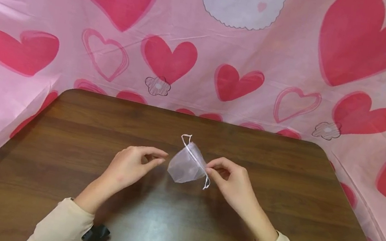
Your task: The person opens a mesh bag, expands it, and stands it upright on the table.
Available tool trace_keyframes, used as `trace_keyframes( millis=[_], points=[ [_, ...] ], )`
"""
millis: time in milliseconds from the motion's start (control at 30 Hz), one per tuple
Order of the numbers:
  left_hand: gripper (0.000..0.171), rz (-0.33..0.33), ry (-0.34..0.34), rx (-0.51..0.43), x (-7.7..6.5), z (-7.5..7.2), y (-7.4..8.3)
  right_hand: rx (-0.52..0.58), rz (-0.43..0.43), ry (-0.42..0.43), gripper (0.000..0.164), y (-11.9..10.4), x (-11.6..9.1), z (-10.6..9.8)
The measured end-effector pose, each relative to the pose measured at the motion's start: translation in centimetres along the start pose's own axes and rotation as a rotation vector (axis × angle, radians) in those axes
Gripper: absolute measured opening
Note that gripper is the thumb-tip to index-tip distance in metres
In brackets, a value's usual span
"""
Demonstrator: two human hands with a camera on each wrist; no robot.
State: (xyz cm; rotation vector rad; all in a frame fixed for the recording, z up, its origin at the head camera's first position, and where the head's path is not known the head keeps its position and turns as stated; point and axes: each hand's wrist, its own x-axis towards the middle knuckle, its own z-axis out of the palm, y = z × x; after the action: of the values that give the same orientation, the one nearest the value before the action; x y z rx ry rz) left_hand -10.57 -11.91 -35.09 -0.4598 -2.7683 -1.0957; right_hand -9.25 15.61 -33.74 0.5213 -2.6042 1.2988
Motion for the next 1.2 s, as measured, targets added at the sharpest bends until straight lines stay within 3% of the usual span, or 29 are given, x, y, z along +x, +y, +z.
trace_keyframes(
  millis=[133,267,633,833,1200],
  points=[
    [0.018,0.018,-0.028,0.031,0.3,0.4,-0.7,-0.25,-0.119,-0.003,0.011,0.2,0.1,0.3],
    [0.018,0.01,-0.032,0.04,0.6,0.8,-1.0,-0.376,-0.173,-0.021,0.013,0.5,0.1,0.8],
    [0.014,-0.036,0.004,0.016,1.6,1.2,-0.9,-0.44,-0.221,-0.055,0.015,1.0,0.1,1.6],
    [0.015,0.009,0.018,-0.008,2.2,1.2,-0.2,-0.436,-0.225,-0.059,0.016,1.0,0.0,1.7],
    [0.01,0.072,-0.164,0.059,3.2,1.3,1.5,-0.425,-0.272,-0.103,0.015,0.9,0.1,1.7]
  ],
)
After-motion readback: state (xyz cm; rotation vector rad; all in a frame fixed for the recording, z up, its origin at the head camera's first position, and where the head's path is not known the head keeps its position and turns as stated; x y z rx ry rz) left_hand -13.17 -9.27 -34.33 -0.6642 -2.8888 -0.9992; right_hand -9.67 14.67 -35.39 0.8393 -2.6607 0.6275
